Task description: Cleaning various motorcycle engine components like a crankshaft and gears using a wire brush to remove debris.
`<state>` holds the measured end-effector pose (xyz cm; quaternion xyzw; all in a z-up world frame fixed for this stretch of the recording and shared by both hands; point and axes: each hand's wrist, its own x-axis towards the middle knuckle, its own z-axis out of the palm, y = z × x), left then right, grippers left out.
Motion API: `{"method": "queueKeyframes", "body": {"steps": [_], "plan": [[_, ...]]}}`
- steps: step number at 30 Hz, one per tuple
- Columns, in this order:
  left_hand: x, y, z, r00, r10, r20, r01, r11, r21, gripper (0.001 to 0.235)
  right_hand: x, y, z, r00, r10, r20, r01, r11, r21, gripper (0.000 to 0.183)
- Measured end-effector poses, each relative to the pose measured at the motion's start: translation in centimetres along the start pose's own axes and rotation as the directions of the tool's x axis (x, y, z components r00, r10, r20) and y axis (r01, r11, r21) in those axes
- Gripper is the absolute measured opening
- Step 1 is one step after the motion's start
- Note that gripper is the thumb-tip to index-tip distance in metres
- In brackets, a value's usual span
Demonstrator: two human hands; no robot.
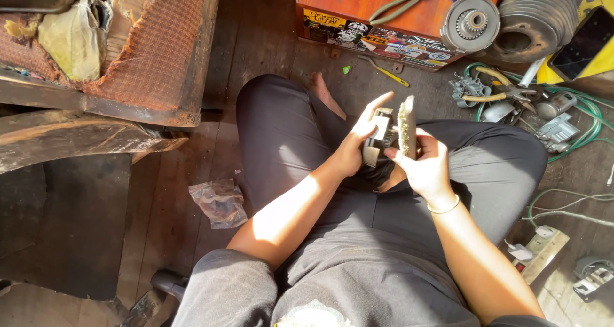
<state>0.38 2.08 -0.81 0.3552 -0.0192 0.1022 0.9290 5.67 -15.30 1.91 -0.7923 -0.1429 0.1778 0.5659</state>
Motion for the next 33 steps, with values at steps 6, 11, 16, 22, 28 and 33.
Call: {"method": "queueKeyframes", "body": {"steps": [6, 11, 16, 22, 28, 33], "plan": [[-0.3, 0.0, 0.9, 0.984, -0.11, -0.142, 0.125, 0.987, 0.097, 0.06, 0.7, 1.7, -0.7, 0.992, 0.122, 0.024, -0.124, 0.968, 0.216, 0.033], [0.2, -3.2, -1.2, 0.881, -0.211, -0.424, 0.276, 0.956, 0.098, 0.052, 1.1, 2.4, -0.1, 0.986, 0.169, 0.015, -0.163, 0.921, 0.353, 0.018], [0.6, -3.1, -1.7, 0.795, -0.228, -0.563, 0.296, 0.955, 0.032, 0.048, 1.6, 2.3, -0.3, 0.979, 0.195, 0.063, -0.201, 0.852, 0.484, 0.021], [0.8, -3.4, -1.5, 0.82, -0.249, -0.516, 0.296, 0.955, 0.01, 0.046, 2.1, 4.0, -1.1, 0.978, 0.16, 0.134, -0.206, 0.843, 0.497, 0.049], [0.6, -2.0, -0.6, 0.799, -0.295, -0.524, 0.326, 0.945, -0.035, 0.039, 2.0, 3.7, -1.1, 0.972, 0.199, 0.122, -0.233, 0.82, 0.523, 0.044], [0.6, -1.4, -0.6, 0.777, -0.342, -0.529, 0.392, 0.92, -0.019, 0.035, 2.5, 3.4, -1.3, 0.957, 0.271, 0.1, -0.278, 0.774, 0.568, 0.04]]}}
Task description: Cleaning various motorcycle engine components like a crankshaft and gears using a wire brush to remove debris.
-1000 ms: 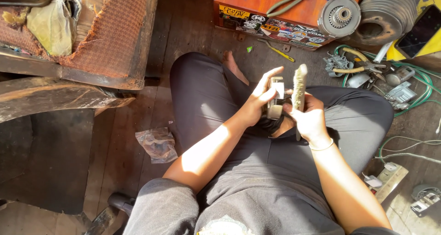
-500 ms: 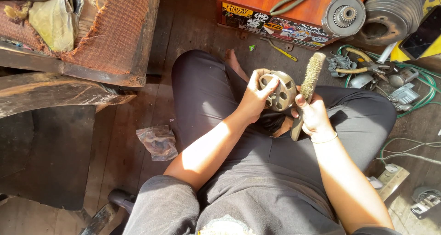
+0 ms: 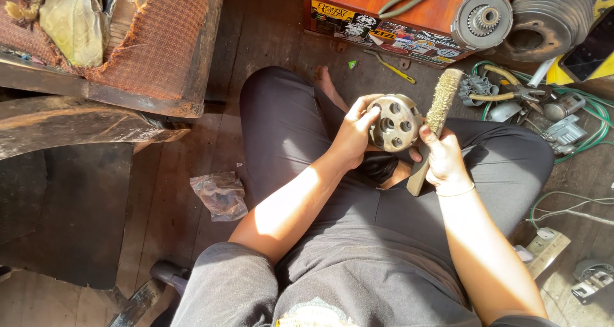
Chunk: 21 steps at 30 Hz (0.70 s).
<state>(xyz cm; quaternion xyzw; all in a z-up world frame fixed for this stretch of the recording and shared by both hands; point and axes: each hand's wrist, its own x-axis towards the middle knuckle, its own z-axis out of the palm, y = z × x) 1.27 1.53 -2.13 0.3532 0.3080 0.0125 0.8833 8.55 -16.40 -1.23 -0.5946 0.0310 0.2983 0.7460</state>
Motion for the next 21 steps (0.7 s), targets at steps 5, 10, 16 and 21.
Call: {"method": "queueKeyframes", "body": {"steps": [5, 10, 16, 21], "plan": [[1.8, -2.2, -1.4, 0.997, 0.072, 0.021, -0.074, 0.993, 0.093, 0.041, 0.6, 1.0, -1.4, 1.0, 0.001, 0.008, 0.0, 1.0, -0.021, 0.049], [0.2, -0.8, -0.8, 0.993, 0.107, 0.043, -0.113, 0.981, 0.157, 0.041, 0.2, -0.6, 0.0, 1.0, 0.019, -0.022, -0.018, 0.998, 0.052, 0.04], [-0.3, -0.5, -0.1, 0.992, 0.123, 0.001, -0.123, 0.985, 0.122, 0.032, 0.4, -1.7, 0.8, 0.997, 0.069, 0.02, -0.072, 0.977, 0.202, 0.029], [-0.2, -0.4, -0.1, 0.992, 0.127, 0.017, -0.128, 0.991, 0.033, 0.025, -0.1, -2.3, 1.4, 0.991, 0.076, 0.114, -0.101, 0.966, 0.24, 0.029]]}}
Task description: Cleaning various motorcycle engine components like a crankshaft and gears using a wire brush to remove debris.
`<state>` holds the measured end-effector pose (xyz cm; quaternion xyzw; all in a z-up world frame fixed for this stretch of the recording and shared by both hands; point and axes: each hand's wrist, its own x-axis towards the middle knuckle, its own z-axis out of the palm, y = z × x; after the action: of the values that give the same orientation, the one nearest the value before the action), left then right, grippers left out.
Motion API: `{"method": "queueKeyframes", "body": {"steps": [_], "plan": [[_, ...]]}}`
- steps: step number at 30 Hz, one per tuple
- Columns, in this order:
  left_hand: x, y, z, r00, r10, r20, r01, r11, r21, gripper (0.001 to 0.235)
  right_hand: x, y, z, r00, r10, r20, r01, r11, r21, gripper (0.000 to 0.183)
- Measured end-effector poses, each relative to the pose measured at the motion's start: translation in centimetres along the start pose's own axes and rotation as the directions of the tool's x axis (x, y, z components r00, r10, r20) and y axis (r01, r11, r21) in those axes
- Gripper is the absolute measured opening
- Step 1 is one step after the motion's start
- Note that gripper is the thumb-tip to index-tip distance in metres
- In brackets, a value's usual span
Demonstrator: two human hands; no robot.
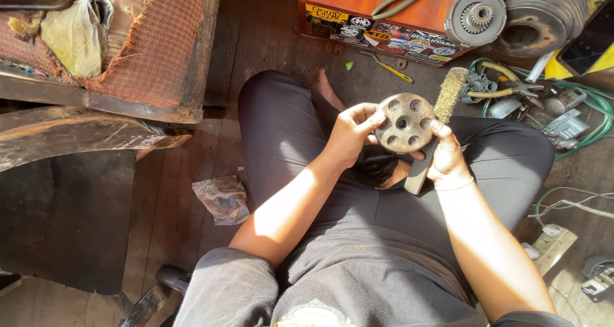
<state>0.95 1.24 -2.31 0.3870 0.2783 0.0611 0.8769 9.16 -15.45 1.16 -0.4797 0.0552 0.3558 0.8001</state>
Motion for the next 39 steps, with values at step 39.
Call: {"method": "queueKeyframes", "body": {"steps": [39], "plan": [[1.4, -1.2, -1.5, 0.929, -0.238, -0.285, 0.058, 0.851, -0.522, 0.056, -3.4, -2.1, 3.1, 0.549, -0.718, 0.427, 0.616, 0.002, -0.788, 0.04]]}}
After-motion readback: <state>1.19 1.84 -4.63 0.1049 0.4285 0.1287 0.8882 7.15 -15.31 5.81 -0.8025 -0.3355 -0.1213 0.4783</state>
